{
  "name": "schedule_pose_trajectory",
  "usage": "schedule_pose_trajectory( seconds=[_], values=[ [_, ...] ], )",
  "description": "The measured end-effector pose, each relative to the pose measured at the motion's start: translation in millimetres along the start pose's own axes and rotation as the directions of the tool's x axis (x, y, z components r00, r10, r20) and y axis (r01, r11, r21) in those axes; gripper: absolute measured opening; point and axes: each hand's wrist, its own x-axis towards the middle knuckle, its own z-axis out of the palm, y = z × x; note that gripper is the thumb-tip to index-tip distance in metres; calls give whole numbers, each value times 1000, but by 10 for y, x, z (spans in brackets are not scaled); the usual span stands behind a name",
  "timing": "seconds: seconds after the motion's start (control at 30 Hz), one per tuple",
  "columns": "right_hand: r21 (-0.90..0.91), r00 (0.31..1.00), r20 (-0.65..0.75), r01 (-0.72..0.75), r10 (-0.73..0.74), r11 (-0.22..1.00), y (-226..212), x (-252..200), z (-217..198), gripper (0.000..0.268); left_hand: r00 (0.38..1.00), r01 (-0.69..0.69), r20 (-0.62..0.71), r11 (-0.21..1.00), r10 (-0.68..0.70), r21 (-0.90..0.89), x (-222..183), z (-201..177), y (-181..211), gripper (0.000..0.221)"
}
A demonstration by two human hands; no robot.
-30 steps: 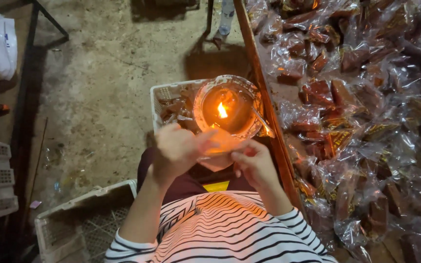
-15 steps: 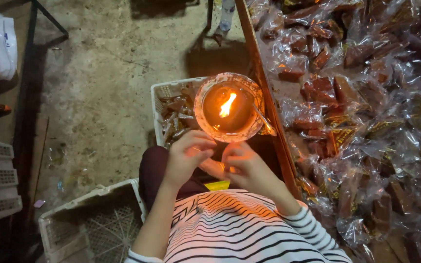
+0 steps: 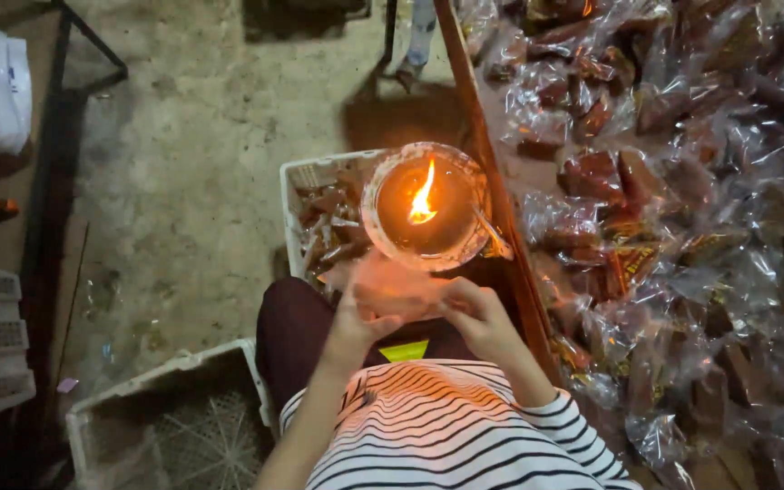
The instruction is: Sealing small plastic bags containing food items by carefully passing the open edges over a candle flame to melt and join them.
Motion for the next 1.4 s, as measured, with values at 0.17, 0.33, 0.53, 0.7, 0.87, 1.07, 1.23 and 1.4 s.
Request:
schedule_pose_trajectory(
  seconds=[0.17, 0.33, 0.53, 0.7, 0.87, 1.07, 1.23, 1.4],
  values=[
    [287, 985, -92, -112, 143, 951, 400, -181, 118, 14, 981, -57, -186, 997, 46, -57, 41, 93, -65, 24],
    [342, 955, -121, -215, 270, 915, 113, -138, 215, 39, 956, -181, -248, 981, 158, -73, 140, -38, -97, 22],
    [641, 908, -234, -125, 348, 757, 101, -105, 118, 14, 960, -111, -251, 992, 123, 64, 156, -302, 29, 24],
    [764, 886, -211, -114, 413, 635, 237, -73, 76, 15, 974, -84, -201, 991, 104, 102, 164, -302, 231, 26],
    [689, 942, -268, 40, 203, 724, -109, 28, 111, 27, 974, -204, 59, 738, 218, 643, 147, -74, 605, 53],
    [658, 913, -310, 7, 263, 753, -135, 77, 4, 48, 627, -682, 536, 66, 566, 728, 131, 156, 550, 61],
    [283, 971, -192, 197, -146, 939, -392, 26, -64, 59, 479, -726, 537, -31, 695, 687, 205, -3, 715, 8],
    [-12, 931, -233, 287, -282, 958, -623, 73, -220, 22, 762, -642, 373, 540, 529, 544, 71, 168, 937, 13]
  ],
)
